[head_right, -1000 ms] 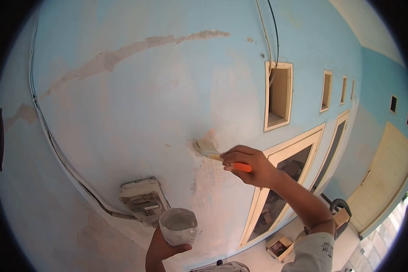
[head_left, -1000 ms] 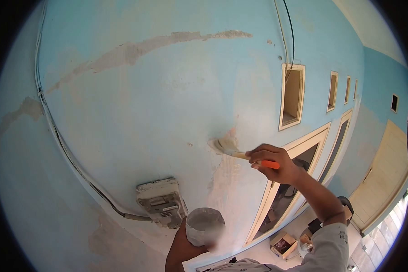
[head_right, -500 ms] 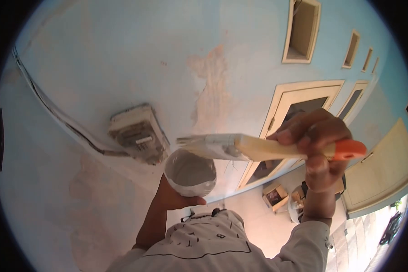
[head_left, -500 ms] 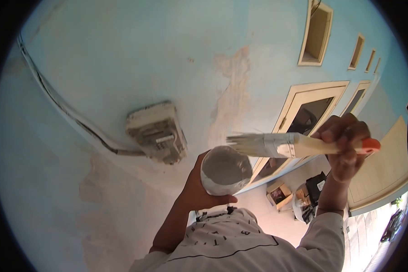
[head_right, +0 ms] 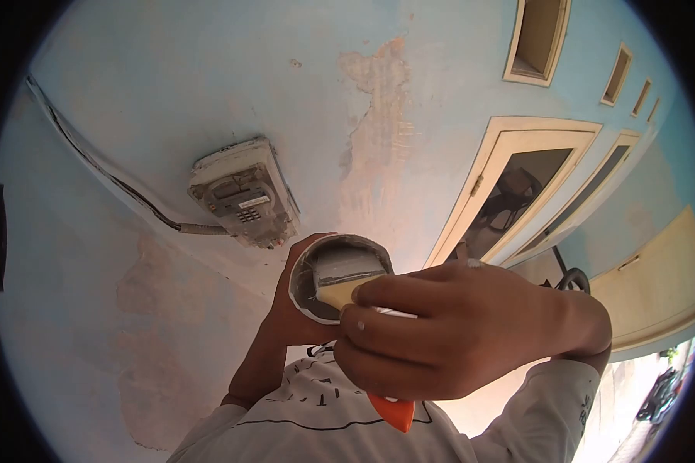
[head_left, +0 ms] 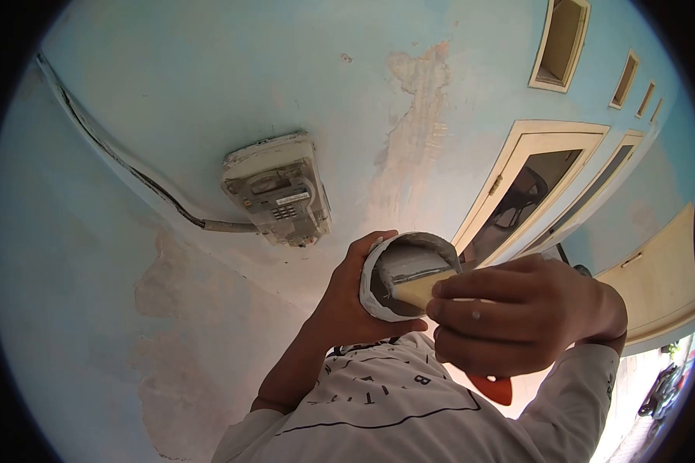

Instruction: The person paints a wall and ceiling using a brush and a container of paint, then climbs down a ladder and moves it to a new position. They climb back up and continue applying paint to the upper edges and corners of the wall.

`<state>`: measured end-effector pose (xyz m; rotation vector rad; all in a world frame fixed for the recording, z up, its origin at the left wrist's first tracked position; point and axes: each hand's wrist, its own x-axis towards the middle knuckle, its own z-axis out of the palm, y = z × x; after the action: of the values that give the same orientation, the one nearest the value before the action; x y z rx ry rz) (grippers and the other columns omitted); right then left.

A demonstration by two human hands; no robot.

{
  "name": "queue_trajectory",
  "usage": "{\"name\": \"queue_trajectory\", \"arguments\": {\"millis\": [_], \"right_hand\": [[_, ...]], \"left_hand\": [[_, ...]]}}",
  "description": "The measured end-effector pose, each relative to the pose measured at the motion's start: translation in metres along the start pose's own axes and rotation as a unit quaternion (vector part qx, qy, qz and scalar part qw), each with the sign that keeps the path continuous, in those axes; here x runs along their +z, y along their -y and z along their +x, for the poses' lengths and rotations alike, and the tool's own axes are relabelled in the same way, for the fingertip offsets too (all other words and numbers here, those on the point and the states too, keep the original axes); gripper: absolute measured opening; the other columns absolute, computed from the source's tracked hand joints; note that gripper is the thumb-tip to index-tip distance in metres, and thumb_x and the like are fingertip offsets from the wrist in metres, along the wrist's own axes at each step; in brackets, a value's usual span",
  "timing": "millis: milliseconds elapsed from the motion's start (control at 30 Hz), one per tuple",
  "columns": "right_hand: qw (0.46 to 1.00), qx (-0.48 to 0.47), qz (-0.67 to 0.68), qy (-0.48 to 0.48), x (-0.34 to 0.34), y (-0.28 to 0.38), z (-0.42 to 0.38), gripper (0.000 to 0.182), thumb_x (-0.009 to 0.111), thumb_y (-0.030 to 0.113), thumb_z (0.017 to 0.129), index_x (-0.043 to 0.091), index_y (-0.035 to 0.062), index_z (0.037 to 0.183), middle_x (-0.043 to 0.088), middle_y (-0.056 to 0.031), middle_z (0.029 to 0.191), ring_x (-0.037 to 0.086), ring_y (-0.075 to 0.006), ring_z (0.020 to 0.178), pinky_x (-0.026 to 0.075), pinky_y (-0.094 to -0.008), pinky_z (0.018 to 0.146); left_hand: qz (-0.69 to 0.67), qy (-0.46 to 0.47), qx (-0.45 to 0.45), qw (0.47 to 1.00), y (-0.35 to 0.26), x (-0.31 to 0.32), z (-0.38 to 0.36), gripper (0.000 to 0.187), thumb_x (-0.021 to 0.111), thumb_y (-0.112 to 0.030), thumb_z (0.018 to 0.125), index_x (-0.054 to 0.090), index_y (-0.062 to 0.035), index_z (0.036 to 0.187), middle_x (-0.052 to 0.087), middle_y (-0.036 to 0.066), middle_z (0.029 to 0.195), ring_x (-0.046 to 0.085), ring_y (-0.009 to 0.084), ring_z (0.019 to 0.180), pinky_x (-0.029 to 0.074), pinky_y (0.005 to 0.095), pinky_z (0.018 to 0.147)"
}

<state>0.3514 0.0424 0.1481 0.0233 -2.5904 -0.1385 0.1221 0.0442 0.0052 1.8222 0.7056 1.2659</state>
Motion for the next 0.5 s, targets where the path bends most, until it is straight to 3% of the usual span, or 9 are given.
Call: {"name": "queue_trajectory", "arguments": {"millis": [167, 200, 500], "right_hand": [[0.993, -0.052, -0.092, -0.049, 0.014, 0.007, 0.002, 0.012, 0.075, 0.009, 0.079, 0.067, 0.0104, 0.089, 0.071, -0.0076, 0.095, 0.074, -0.0247, 0.085, 0.065, -0.0302, 0.071], [0.994, -0.036, -0.097, -0.046, 0.016, 0.01, -0.001, 0.017, 0.074, 0.01, 0.079, 0.065, 0.0093, 0.093, 0.068, -0.0064, 0.1, 0.07, -0.0241, 0.096, 0.067, -0.0315, 0.078], [0.991, -0.047, -0.108, -0.071, 0.023, 0.012, -0.009, 0.016, 0.075, 0.01, 0.08, 0.066, 0.0129, 0.093, 0.069, -0.0049, 0.103, 0.072, -0.0256, 0.101, 0.066, -0.0315, 0.081]], "left_hand": [[-0.024, -0.035, 0.023, 0.999, 0.003, -0.006, 0.0, 0.109, 0.1, -0.021, 0.061, 0.034, -0.005, 0.147, 0.058, 0.014, 0.135, 0.059, 0.0256, 0.126, 0.05, 0.0397, 0.105], [0.0, -0.035, 0.033, 0.999, 0.001, -0.009, 0.001, 0.11, 0.1, -0.021, 0.061, 0.034, -0.005, 0.147, 0.057, 0.014, 0.135, 0.059, 0.0255, 0.126, 0.05, 0.0396, 0.105], [0.049, -0.043, 0.032, 0.997, -0.003, -0.022, -0.002, 0.112, 0.101, -0.024, 0.06, 0.034, -0.0037, 0.147, 0.055, 0.015, 0.138, 0.058, 0.0258, 0.127, 0.049, 0.0395, 0.105]]}}
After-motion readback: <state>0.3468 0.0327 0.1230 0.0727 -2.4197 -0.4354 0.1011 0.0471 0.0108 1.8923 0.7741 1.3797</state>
